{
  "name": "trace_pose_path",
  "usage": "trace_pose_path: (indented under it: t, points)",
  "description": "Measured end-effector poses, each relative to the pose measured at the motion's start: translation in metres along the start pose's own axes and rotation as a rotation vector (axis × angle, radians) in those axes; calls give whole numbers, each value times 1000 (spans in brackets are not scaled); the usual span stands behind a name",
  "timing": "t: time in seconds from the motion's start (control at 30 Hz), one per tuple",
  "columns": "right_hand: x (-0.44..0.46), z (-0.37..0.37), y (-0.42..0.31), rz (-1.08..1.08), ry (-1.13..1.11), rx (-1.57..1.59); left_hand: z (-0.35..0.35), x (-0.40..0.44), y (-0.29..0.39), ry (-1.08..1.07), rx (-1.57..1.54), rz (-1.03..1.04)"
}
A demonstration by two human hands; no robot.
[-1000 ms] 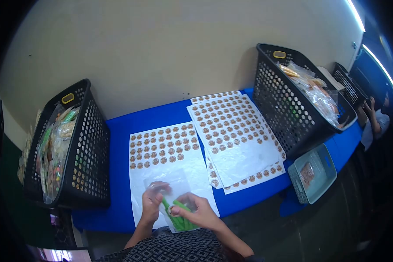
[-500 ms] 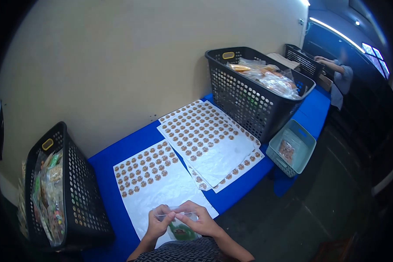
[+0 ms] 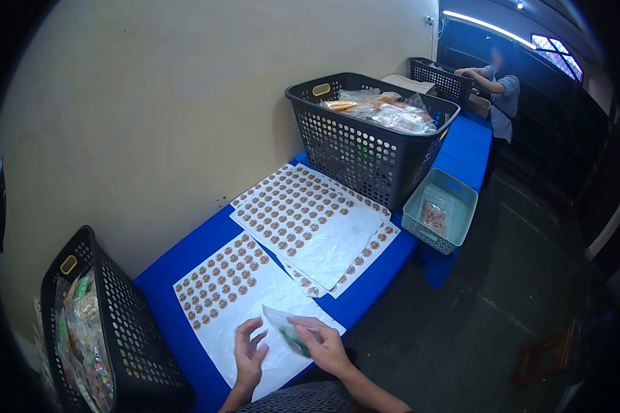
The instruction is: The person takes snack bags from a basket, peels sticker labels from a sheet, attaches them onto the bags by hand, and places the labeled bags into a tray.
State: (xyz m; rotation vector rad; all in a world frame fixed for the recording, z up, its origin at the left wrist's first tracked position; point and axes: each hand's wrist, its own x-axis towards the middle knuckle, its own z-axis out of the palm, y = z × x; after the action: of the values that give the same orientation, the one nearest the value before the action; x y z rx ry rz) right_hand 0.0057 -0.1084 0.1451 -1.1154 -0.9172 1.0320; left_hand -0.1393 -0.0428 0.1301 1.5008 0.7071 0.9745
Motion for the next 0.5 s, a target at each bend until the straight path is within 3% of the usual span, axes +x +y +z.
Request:
trace_pose_path:
  t: [0.03, 0.1, 0.2, 0.27, 0.3, 0.37, 0.4, 0.47, 0.5]
  points:
    - [1, 4, 2, -79, 74, -21, 2, -2, 3, -61, 22, 33]
    - [-2, 10, -5, -137, -180, -13, 9, -7, 12, -177, 93, 138]
    - [-6, 14, -9, -152, -274, -39, 15, -8, 12, -49, -64, 3]
    - [-3, 2, -8, -251, -253, -357, 16, -2, 23, 66, -203, -39]
    - [-2, 4, -5, -347, 24, -464, 15, -1, 23, 74, -201, -36]
    - [3, 1, -10, -312, 224, -373, 15, -1, 21, -93, -11, 36]
    - [7, -7, -13, -311, 210, -373, 23, -2, 17, -40, -92, 57]
    - [13, -27, -17, -345, -111, -514, 35, -2, 13, 3, -64, 48]
    - [14, -32, -14, -342, -126, -516, 41, -1, 11, 31, -38, 41]
